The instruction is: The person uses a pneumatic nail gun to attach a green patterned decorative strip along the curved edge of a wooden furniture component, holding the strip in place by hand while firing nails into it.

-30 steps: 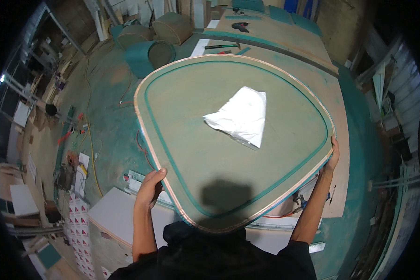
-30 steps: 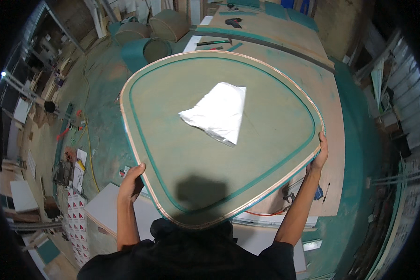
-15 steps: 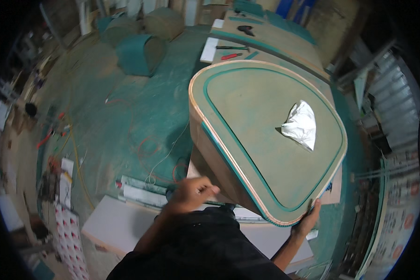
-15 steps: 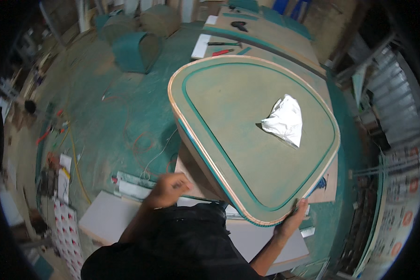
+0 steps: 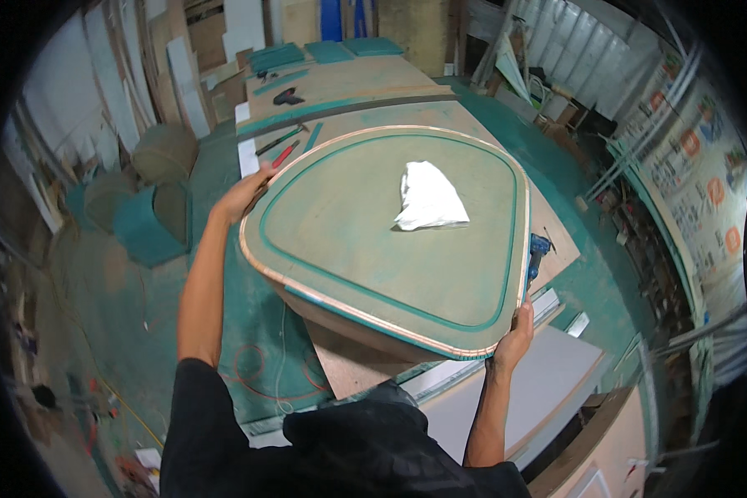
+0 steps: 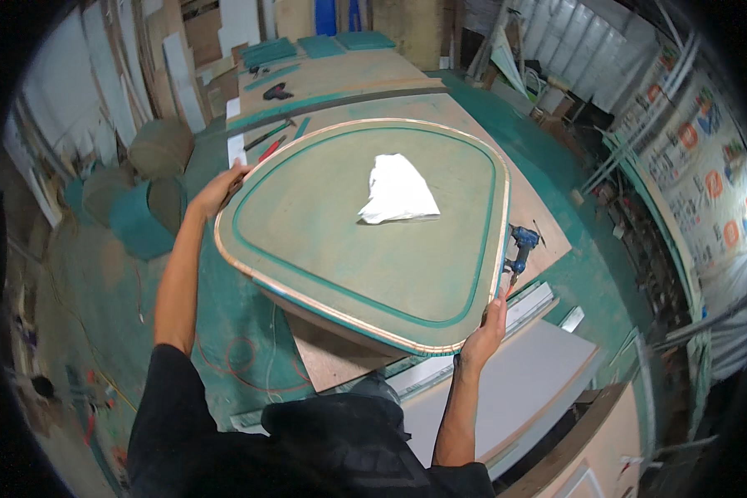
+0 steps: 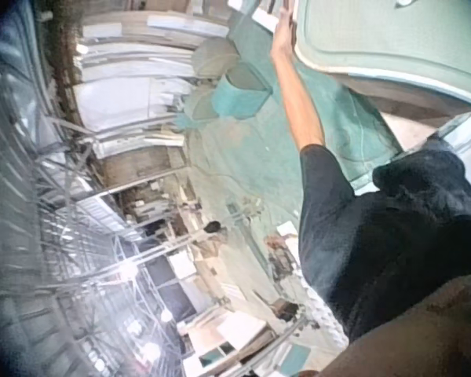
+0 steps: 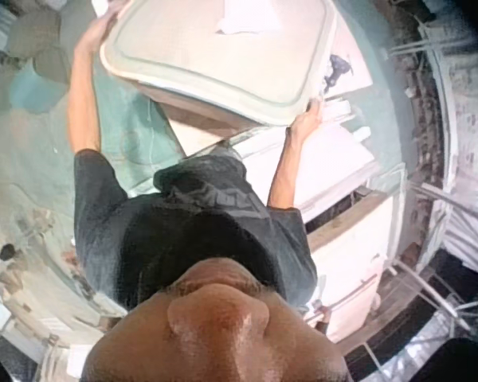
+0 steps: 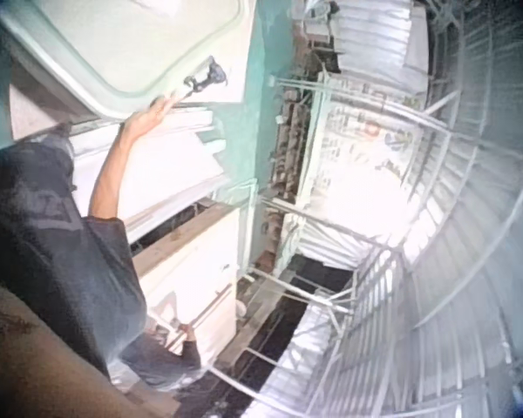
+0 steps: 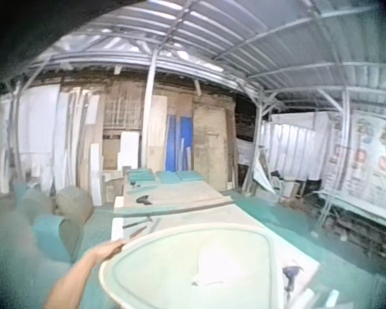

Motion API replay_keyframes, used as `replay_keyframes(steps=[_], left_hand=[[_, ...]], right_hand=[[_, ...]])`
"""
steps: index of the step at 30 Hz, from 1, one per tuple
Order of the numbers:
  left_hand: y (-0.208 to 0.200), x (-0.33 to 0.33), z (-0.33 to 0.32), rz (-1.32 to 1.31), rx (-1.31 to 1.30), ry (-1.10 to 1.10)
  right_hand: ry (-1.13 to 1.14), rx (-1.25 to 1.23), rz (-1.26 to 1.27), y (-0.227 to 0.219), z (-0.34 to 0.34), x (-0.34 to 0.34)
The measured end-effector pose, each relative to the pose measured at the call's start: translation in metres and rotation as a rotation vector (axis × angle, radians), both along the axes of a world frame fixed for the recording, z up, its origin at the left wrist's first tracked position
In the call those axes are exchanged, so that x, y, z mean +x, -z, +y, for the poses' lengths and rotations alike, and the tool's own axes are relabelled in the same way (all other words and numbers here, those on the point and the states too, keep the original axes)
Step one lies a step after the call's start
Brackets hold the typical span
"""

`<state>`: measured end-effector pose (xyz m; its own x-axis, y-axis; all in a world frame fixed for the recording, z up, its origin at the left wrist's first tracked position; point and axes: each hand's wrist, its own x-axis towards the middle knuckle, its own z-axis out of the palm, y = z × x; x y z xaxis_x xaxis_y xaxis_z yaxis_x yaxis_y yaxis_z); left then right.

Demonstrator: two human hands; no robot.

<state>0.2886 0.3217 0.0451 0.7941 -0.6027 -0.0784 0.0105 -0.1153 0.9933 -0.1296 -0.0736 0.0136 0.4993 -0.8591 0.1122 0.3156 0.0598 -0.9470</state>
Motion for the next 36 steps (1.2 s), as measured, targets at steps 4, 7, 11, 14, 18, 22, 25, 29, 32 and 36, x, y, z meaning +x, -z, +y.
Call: replay_keyframes(steps=[4, 7, 11, 14, 18, 22, 25, 29, 32, 36], left_hand=[[0.021, -0.002, 0.017, 0.150, -0.242, 0.007], [0.020, -0.015, 0.017, 0.019, -0.146, 0.016], [0.024, -0.060, 0.026, -0.111, -0.095, -0.027], [0.017, -0.127, 0.019, -0.085, -0.060, -0.103], [0.005, -0.216, 0.002, -0.005, -0.070, -0.285], [-0.004, -0.264, -0.005, -0.048, -0.118, -0.403], [-0.005, -0.294, -0.010, -0.031, 0.032, -0.591], [-0.005, -0.312, -0.034, -0.016, -0.085, -0.765], [-0.008, -0.331, -0.051, -0.083, -0.113, -0.866], [0.006, -0.334, -0.062, -0.082, -0.250, -1.066]], right_hand=[[0.057, -0.087, 0.052, 0.009, 0.005, 0.007], [-0.006, -0.011, 0.050, 0.005, -0.004, 0.002], [-0.139, 0.015, -0.014, 0.010, -0.048, 0.005], [-0.253, 0.107, 0.019, -0.010, -0.081, 0.003], [-0.418, 0.044, 0.086, -0.018, -0.147, 0.014], [-0.440, -0.035, 0.156, -0.028, -0.165, 0.033], [-0.429, -0.095, 0.201, -0.022, -0.170, 0.041], [-0.476, -0.080, 0.187, -0.034, -0.177, 0.062], [-0.494, -0.187, 0.260, -0.029, -0.195, 0.103], [-0.505, -0.123, 0.247, -0.024, -0.214, 0.115]])
